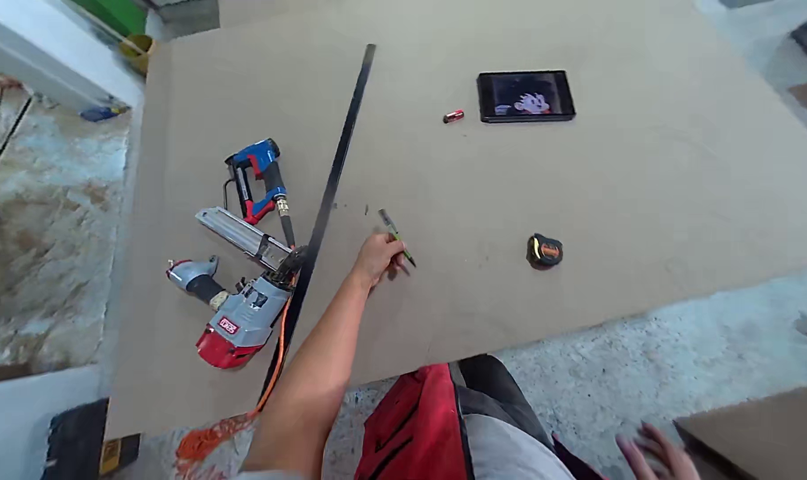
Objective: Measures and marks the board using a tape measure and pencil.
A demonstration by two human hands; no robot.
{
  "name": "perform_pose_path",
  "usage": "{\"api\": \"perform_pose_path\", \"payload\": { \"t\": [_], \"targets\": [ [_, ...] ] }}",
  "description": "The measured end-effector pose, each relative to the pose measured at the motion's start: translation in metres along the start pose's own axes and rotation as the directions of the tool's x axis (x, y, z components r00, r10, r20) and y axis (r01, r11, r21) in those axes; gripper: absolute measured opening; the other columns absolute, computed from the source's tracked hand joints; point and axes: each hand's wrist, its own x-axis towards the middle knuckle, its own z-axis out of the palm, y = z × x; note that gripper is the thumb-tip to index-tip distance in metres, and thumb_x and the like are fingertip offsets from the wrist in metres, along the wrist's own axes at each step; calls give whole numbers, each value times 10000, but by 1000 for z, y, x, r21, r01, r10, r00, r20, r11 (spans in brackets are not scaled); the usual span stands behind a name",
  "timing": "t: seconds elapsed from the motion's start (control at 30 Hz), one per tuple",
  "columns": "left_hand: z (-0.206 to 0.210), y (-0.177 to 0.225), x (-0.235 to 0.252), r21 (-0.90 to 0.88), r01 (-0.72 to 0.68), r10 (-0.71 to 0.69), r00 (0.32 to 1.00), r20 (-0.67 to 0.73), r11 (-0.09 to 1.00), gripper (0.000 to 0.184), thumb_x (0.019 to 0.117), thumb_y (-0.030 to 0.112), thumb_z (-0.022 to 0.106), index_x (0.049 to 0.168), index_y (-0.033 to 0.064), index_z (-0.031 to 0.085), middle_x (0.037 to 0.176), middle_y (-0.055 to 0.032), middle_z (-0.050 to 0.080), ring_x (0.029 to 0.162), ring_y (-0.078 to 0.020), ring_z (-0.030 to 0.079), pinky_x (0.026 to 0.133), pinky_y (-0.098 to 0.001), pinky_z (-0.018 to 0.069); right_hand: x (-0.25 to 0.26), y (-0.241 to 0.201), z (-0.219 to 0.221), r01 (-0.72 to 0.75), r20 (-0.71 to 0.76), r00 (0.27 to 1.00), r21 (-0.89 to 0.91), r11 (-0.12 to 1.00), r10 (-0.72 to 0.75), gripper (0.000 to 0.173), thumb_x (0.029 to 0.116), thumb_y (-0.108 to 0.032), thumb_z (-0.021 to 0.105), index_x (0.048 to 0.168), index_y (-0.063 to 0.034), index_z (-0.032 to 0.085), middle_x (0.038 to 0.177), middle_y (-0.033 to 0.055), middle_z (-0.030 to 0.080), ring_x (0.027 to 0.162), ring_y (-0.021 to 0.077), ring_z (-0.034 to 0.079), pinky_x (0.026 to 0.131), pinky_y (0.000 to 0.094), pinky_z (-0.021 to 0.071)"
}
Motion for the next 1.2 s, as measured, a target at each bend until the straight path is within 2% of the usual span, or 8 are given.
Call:
{"api": "perform_pose_path", "payload": {
  "t": [0.07, 0.17, 0.23, 0.33, 0.53, 0.73, 1.0, 1.2],
  "targets": [
    [11, -9, -15, -282, -99, 90, 995, -44, 954, 124, 1015, 72, 557, 1103, -15, 575, 780, -146, 704, 666, -225, 703, 655, -376, 619, 117, -35, 6, 253, -43, 965, -110, 961, -259, 887, 889, -549, 738, 1530, -14, 439, 1488, 275, 492, 1262, 377, 593, 957, 544, 560],
    [29, -29, -21, -257, -251, 215, 963, -161, 933, 231, 1064, 109, 490, 1232, 7, 611, 925, -202, 750, 778, -281, 750, 757, -407, 637, 256, -121, 43, 491, 23, 864, -265, 830, -503, 1067, 828, -752, 617, 1588, -48, 365, 1627, 256, 337, 1469, 478, 369, 1144, 684, 355],
    [35, -43, -12, -143, -387, 343, 902, -261, 911, 304, 1086, 139, 439, 1269, 8, 643, 960, -181, 759, 816, -294, 757, 792, -428, 651, 313, -160, 89, 662, 100, 738, -300, 687, -667, 861, 898, -664, 573, 1523, -77, 493, 1526, 221, 491, 1364, 447, 501, 1082, 656, 423],
    [30, -52, 9, 58, -473, 457, 802, -383, 879, 285, 1080, 146, 454, 1267, 41, 641, 967, -110, 767, 811, -254, 755, 729, -392, 663, 343, -230, 166, 871, 91, 487, -133, 474, -869, 561, 926, -475, 624, 1357, -117, 653, 1292, 123, 659, 1172, 285, 619, 992, 495, 505],
    [-3, -33, 72, 343, -515, 613, 719, -328, 786, 413, 965, 150, 680, 1347, 56, 557, 1185, -42, 685, 940, -111, 687, 793, -273, 612, 315, -382, 301, 913, 191, 180, 333, 236, -965, 712, 824, -301, 811, 1446, -80, 545, 1307, 119, 634, 1153, 227, 643, 941, 420, 573],
    [-14, -26, 89, 349, -581, 668, 711, -222, 735, 344, 950, 76, 671, 1277, 53, 569, 1147, -43, 668, 907, -107, 675, 758, -258, 605, 320, -386, 300, 896, 270, 124, 382, 225, -955, 795, 818, -278, 837, 1499, -79, 479, 1319, 84, 580, 1156, 148, 613, 945, 287, 569],
    [-13, -22, 80, 301, -524, 595, 767, -239, 797, 365, 925, 40, 719, 1261, 94, 586, 1096, -25, 689, 812, -97, 671, 662, -234, 591, 318, -382, 300, 912, 202, 106, 370, 176, -974, 735, 833, -298, 815, 1459, -66, 507, 1335, 97, 568, 1135, 130, 627, 930, 273, 575],
    [-22, -24, 82, 265, -545, 598, 776, -199, 795, 365, 843, 29, 787, 1165, 65, 618, 1028, -41, 705, 828, -134, 688, 703, -283, 612, 322, -379, 300, 916, 201, 93, 367, 163, -975, 719, 833, -359, 819, 1434, -88, 530, 1312, 73, 568, 1096, 100, 622, 913, 249, 570]
  ]
}}
